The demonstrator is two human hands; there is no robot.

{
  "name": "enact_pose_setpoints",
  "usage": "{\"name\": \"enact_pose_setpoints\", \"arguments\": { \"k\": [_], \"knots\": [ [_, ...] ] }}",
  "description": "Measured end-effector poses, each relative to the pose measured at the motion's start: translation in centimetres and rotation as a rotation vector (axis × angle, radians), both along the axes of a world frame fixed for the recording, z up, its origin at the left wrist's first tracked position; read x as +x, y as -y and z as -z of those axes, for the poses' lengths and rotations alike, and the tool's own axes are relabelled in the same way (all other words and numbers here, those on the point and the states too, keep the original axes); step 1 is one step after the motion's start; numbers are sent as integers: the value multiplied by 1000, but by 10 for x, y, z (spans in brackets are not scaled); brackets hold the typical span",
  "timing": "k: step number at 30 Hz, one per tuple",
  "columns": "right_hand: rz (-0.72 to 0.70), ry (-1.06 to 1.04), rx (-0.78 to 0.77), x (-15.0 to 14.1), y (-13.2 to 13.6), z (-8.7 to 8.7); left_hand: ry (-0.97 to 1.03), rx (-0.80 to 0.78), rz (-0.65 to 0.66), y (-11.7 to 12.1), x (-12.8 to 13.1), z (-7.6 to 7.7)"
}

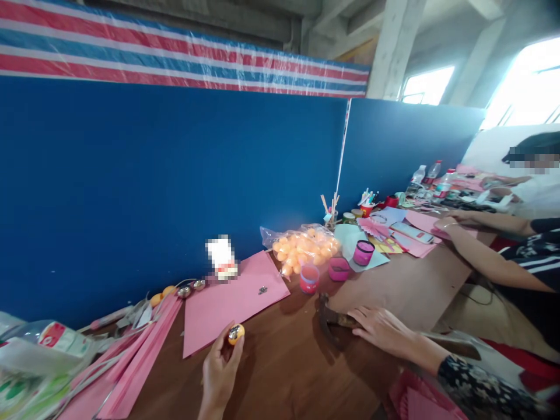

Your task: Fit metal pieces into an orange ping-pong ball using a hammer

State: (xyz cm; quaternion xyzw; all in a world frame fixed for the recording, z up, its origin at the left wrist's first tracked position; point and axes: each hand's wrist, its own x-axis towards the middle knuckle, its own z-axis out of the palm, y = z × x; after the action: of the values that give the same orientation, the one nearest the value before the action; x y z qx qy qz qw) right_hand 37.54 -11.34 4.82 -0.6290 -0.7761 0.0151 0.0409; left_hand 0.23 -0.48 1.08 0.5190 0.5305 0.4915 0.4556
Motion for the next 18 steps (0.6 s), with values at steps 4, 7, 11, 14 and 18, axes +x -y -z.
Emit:
{"name": "enact_pose_setpoints", "arguments": {
  "k": [4, 7, 11, 14, 18],
  "knots": [
    [6, -14, 41, -2, -1, -4, -8, -6, 3, -1, 1, 1],
    [25, -38, 70, -3, -1, -7, 3, -13, 8, 0, 2, 0],
    [44, -77, 57, -3, -3, -9, -1, -11, -1, 1, 1, -2],
    [48, -97, 55, -3, -4, -8, -11, -2, -10, 2, 2, -5],
    [57, -106, 46, -3, -4, -6, -13, 6, -28, 2, 3, -8]
  ]
}}
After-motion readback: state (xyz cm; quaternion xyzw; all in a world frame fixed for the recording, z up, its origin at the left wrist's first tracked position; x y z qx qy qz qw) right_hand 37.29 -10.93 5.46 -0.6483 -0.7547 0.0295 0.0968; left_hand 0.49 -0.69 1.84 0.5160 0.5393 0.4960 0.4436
